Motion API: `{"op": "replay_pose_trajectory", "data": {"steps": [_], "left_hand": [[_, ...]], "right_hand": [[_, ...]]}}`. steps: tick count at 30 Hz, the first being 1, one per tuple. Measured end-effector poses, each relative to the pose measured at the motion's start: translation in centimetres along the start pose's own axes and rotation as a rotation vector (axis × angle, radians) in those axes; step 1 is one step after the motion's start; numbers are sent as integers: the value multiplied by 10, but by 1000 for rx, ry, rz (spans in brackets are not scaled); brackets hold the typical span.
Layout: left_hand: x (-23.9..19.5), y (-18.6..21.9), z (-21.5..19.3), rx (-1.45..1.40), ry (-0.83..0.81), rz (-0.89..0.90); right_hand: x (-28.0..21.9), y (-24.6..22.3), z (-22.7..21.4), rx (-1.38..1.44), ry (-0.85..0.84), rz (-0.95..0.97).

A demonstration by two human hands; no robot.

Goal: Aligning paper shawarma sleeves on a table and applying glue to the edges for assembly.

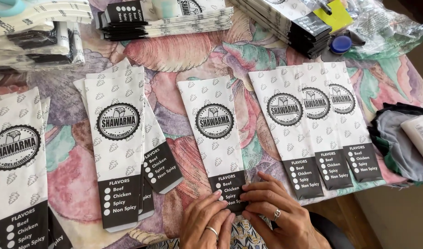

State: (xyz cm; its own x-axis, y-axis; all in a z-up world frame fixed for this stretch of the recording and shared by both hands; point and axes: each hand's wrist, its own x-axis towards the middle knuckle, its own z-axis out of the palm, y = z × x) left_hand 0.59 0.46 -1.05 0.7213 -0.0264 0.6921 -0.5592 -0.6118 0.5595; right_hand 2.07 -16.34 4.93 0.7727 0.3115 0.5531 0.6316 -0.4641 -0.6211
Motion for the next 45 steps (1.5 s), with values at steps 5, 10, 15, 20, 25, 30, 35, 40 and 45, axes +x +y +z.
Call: {"op": "replay_pose_trajectory", "data": {"steps": [5,10,15,20,25,30,35,40,45], "left_hand": [[11,7,-6,-49,-35,-136],[11,2,-16,-157,-165,-261],[26,-3,-17,-95,-195,44],[18,-7,7,-115,-354,114],[25,18,40,-106,-501,95],[41,36,48,-151,-537,123],[44,32,20,-291,-411,50],[29,-35,-32,306,-133,25],[12,-32,-23,330,-179,-21]], "right_hand": [[-1,4,-4,78,-17,143],[-1,7,-10,168,-44,296],[-3,2,-20,261,-17,344],[-18,4,-61,-47,161,332],[-40,15,-64,-298,173,347],[-45,20,-60,-375,168,315],[-36,7,-53,-407,196,259],[-35,-1,-51,-408,267,287],[-29,-4,-33,-282,142,121]]}}
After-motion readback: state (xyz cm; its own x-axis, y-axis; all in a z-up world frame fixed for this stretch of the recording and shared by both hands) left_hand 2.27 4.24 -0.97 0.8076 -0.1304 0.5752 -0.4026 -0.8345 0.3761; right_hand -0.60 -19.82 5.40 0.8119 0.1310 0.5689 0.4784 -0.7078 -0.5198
